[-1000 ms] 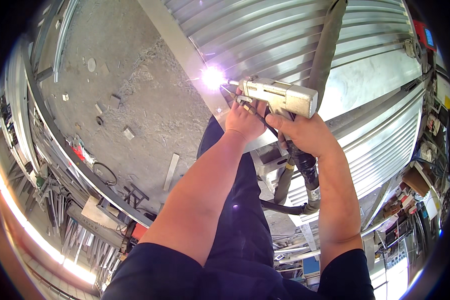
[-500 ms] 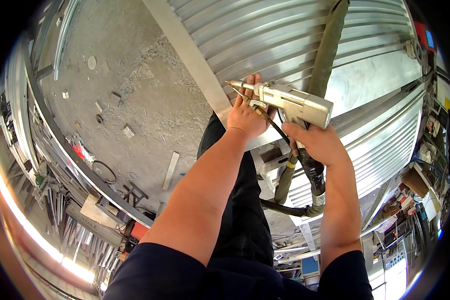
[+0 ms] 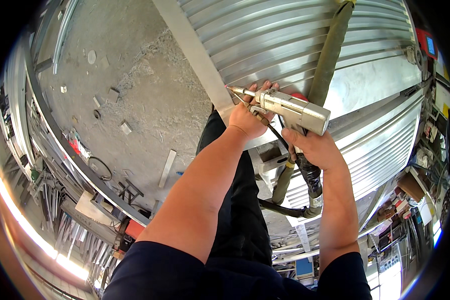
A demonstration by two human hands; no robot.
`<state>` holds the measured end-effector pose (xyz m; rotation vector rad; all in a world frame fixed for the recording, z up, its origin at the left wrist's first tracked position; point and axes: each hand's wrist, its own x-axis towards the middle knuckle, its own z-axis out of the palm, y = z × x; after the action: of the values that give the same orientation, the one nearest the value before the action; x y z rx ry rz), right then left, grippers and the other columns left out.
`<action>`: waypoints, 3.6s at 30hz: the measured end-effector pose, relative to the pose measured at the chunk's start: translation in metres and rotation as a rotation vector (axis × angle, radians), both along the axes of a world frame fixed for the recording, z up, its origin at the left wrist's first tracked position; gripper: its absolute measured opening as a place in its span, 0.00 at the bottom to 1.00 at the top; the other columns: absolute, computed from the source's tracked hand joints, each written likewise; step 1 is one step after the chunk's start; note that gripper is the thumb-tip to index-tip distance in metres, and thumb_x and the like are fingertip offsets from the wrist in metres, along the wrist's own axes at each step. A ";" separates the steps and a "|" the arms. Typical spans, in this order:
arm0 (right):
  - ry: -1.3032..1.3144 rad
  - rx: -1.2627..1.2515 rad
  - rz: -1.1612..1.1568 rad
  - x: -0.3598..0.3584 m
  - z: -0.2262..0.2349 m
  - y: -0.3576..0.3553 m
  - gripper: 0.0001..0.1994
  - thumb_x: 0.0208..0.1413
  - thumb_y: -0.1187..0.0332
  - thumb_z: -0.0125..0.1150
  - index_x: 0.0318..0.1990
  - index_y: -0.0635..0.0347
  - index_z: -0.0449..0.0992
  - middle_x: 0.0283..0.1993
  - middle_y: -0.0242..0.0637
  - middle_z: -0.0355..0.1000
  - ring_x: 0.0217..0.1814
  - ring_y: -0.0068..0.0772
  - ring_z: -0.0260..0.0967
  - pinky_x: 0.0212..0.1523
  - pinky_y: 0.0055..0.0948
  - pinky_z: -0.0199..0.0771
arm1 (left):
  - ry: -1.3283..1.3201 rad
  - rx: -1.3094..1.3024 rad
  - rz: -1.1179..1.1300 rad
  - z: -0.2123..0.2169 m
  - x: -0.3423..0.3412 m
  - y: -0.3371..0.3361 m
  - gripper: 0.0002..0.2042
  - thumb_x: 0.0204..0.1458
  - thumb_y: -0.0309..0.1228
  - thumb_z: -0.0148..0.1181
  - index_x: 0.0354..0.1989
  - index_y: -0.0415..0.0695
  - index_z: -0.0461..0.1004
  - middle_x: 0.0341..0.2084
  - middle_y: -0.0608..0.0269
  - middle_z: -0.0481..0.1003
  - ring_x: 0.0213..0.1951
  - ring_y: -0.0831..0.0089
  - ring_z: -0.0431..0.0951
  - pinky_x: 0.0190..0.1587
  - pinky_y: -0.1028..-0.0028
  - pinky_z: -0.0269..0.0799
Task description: The person uses a handheld welding tool to join a metal strip to a corrugated metal sheet. They reposition the sheet and continue welding along the edges, then use a handheld grinder to smooth the welded seams.
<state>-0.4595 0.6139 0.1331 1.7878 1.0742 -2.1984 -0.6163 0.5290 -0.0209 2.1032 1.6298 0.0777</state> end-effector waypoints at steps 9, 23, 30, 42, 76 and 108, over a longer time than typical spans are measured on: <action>0.033 0.012 -0.034 -0.008 0.002 0.003 0.17 0.54 0.61 0.69 0.43 0.65 0.75 0.25 0.30 0.70 0.21 0.20 0.67 0.21 0.24 0.68 | -0.023 -0.031 -0.007 0.013 -0.003 0.006 0.26 0.61 0.39 0.42 0.70 0.59 0.55 0.72 0.67 0.50 0.73 0.66 0.47 0.74 0.62 0.39; -0.012 0.005 0.048 -0.012 0.004 0.008 0.18 0.55 0.61 0.68 0.45 0.65 0.75 0.26 0.31 0.71 0.21 0.19 0.66 0.20 0.25 0.69 | -0.012 -0.026 0.009 0.011 -0.001 0.005 0.25 0.61 0.40 0.42 0.68 0.60 0.57 0.72 0.67 0.51 0.72 0.67 0.49 0.74 0.62 0.43; -0.035 0.031 0.060 -0.012 0.007 0.008 0.19 0.55 0.59 0.69 0.47 0.64 0.75 0.26 0.30 0.71 0.21 0.19 0.67 0.20 0.24 0.69 | 0.085 -0.181 -0.012 0.022 0.000 0.010 0.23 0.64 0.41 0.37 0.68 0.62 0.57 0.70 0.70 0.54 0.71 0.71 0.50 0.73 0.66 0.46; 0.027 -0.001 0.036 -0.004 0.003 0.001 0.20 0.55 0.62 0.68 0.50 0.64 0.73 0.28 0.29 0.71 0.22 0.18 0.67 0.20 0.23 0.71 | -1.014 -0.254 0.386 -0.003 0.004 -0.008 0.25 0.62 0.32 0.27 0.61 0.39 0.65 0.58 0.53 0.72 0.59 0.66 0.73 0.60 0.71 0.71; -0.092 0.039 -0.123 0.043 0.075 0.006 0.13 0.55 0.66 0.67 0.41 0.66 0.73 0.26 0.33 0.70 0.22 0.25 0.68 0.21 0.27 0.70 | -0.120 -0.533 0.109 0.102 -0.059 -0.121 0.15 0.53 0.46 0.60 0.31 0.45 0.74 0.15 0.56 0.75 0.22 0.54 0.78 0.29 0.56 0.73; -0.048 -0.081 0.074 0.011 0.007 -0.011 0.20 0.55 0.59 0.68 0.48 0.64 0.75 0.23 0.31 0.70 0.21 0.21 0.67 0.23 0.26 0.70 | -0.056 -0.682 0.057 0.085 -0.047 -0.155 0.18 0.55 0.47 0.55 0.30 0.42 0.73 0.26 0.55 0.78 0.31 0.57 0.80 0.34 0.59 0.75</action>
<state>-0.4480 0.6031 0.1400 1.7297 1.0100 -2.1133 -0.6635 0.3743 0.0637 1.5158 1.4157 -0.3498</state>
